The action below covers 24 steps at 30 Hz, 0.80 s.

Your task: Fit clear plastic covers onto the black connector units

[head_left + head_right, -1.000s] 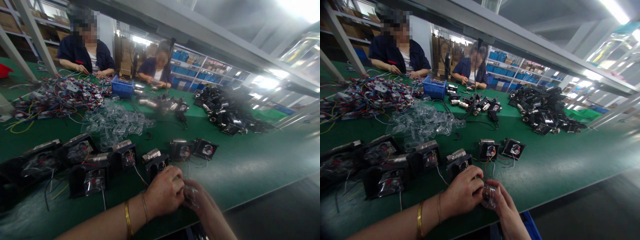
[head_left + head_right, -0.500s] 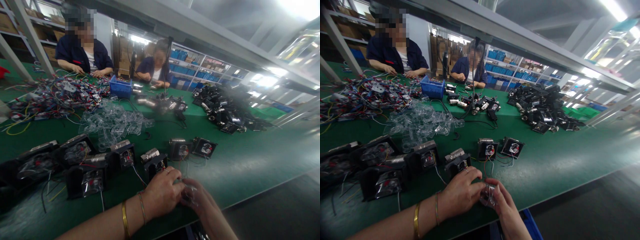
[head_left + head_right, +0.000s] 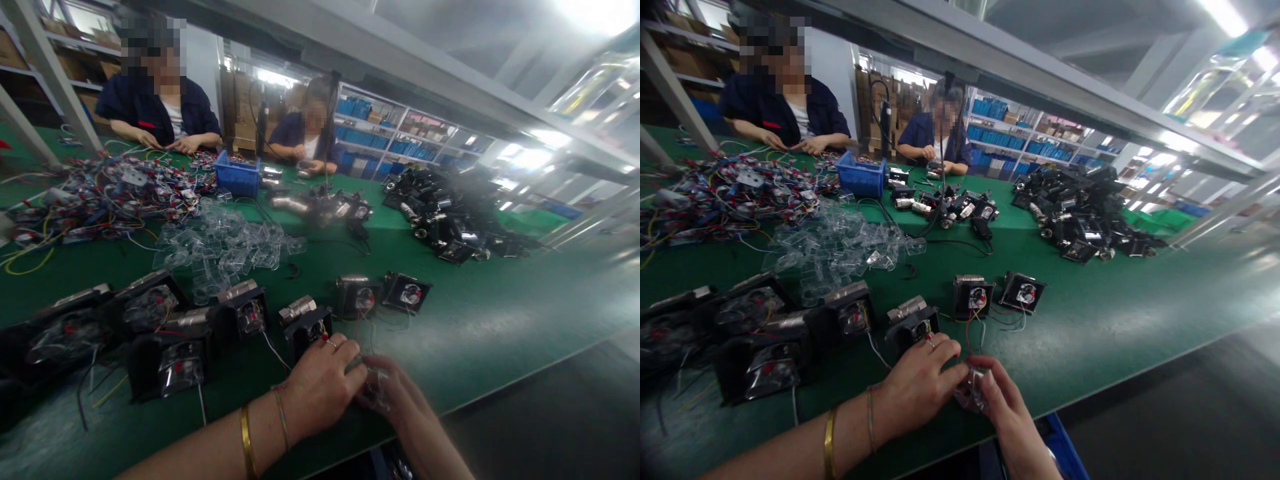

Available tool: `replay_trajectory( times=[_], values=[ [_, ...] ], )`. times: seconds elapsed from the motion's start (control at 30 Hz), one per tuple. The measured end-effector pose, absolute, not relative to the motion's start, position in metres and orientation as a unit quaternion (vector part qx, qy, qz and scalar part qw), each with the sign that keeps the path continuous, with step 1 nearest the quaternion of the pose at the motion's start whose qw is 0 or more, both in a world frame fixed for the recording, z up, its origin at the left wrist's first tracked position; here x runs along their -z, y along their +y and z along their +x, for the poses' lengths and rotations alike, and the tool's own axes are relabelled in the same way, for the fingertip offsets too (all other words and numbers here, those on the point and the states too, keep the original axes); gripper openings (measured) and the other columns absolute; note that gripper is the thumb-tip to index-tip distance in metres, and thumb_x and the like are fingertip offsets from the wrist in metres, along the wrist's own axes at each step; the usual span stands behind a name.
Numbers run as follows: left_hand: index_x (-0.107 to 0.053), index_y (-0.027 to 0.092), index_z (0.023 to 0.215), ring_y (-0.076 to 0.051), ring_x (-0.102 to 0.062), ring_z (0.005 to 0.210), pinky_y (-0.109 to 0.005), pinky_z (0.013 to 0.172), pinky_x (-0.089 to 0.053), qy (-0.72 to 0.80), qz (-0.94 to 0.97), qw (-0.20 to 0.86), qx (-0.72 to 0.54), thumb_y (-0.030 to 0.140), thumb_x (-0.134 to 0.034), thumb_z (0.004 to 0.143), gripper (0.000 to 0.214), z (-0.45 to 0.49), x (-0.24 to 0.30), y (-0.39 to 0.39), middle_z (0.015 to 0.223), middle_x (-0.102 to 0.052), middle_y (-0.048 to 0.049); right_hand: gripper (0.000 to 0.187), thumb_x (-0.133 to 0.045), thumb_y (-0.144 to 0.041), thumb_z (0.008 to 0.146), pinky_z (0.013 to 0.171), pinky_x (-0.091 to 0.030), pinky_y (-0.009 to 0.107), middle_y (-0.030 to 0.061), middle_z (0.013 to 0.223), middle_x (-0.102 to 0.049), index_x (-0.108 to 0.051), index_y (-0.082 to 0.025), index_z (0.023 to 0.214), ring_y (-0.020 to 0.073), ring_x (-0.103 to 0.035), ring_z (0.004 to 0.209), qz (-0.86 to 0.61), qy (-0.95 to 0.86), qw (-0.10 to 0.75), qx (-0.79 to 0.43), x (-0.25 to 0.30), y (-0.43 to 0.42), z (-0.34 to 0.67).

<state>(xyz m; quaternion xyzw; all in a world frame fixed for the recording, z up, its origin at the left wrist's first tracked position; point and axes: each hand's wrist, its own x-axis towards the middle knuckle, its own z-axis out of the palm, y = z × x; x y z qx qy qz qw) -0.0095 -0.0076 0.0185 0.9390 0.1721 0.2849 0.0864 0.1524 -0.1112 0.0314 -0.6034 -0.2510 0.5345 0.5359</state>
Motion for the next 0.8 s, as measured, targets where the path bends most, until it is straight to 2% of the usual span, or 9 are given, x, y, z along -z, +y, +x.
replay_trajectory(
  times=[0.23, 0.27, 0.47, 0.57, 0.7, 0.8],
  values=[
    [-0.056, 0.018, 0.099, -0.021, -0.056, 0.082, -0.033, 0.069, -0.052, 0.164, 0.924, 0.071, -0.339, 0.017, -0.057, 0.094, 0.005, -0.0107, -0.0182, -0.0104, 0.091, -0.059, -0.0030, 0.047, -0.066, -0.061, 0.087, 0.096, -0.050, 0.045, 0.0083, 0.105, -0.077, -0.068, -0.024, 0.115, 0.0283, -0.067, 0.105, -0.598, -0.277, 0.522, -0.542, -0.0280, -0.1153, 0.1574],
    [-0.055, 0.017, 0.097, -0.021, -0.055, 0.081, -0.033, 0.069, -0.051, 0.162, 0.919, 0.076, -0.351, 0.017, -0.055, 0.096, 0.002, -0.0100, -0.0176, -0.0109, 0.090, -0.059, -0.0028, 0.045, -0.066, -0.060, 0.088, 0.096, -0.050, 0.044, 0.0083, 0.105, -0.077, -0.068, -0.024, 0.115, 0.0281, -0.067, 0.105, -0.599, -0.282, 0.519, -0.541, -0.0283, -0.1152, 0.1576],
    [-0.051, 0.018, 0.087, -0.020, -0.053, 0.076, -0.034, 0.070, -0.049, 0.179, 0.908, 0.082, -0.369, 0.015, -0.045, 0.100, 0.015, -0.0070, -0.0160, -0.0109, 0.083, -0.056, -0.0027, 0.045, -0.065, -0.061, 0.088, 0.094, -0.051, 0.044, 0.0092, 0.102, -0.078, -0.068, -0.023, 0.112, 0.0289, -0.069, 0.102, -0.596, -0.284, 0.521, -0.541, -0.0313, -0.1142, 0.1549],
    [-0.051, 0.018, 0.085, -0.020, -0.054, 0.075, -0.033, 0.070, -0.049, 0.182, 0.907, 0.074, -0.373, 0.014, -0.046, 0.099, 0.015, -0.0067, -0.0158, -0.0109, 0.081, -0.056, -0.0024, 0.046, -0.066, -0.062, 0.087, 0.090, -0.053, 0.041, 0.0088, 0.099, -0.078, -0.068, -0.023, 0.112, 0.0280, -0.071, 0.099, -0.599, -0.283, 0.520, -0.539, -0.0311, -0.1147, 0.1541],
    [-0.052, 0.018, 0.082, -0.020, -0.054, 0.074, -0.033, 0.065, -0.049, 0.171, 0.905, 0.069, -0.384, 0.015, -0.050, 0.097, 0.016, -0.0057, -0.0151, -0.0112, 0.081, -0.057, -0.0019, 0.048, -0.067, -0.062, 0.086, 0.094, -0.052, 0.042, 0.0101, 0.105, -0.079, -0.068, -0.023, 0.113, 0.0297, -0.070, 0.106, -0.600, -0.277, 0.523, -0.538, -0.0299, -0.1156, 0.1543],
    [-0.054, 0.018, 0.084, -0.019, -0.055, 0.075, -0.033, 0.066, -0.051, 0.158, 0.898, 0.078, -0.404, 0.018, -0.051, 0.098, 0.015, -0.0074, -0.0182, -0.0106, 0.081, -0.058, -0.0017, 0.047, -0.068, -0.062, 0.086, 0.092, -0.053, 0.042, 0.0095, 0.103, -0.079, -0.069, -0.023, 0.113, 0.0282, -0.071, 0.101, -0.592, -0.264, 0.539, -0.538, -0.0302, -0.1154, 0.1538]
  ],
)
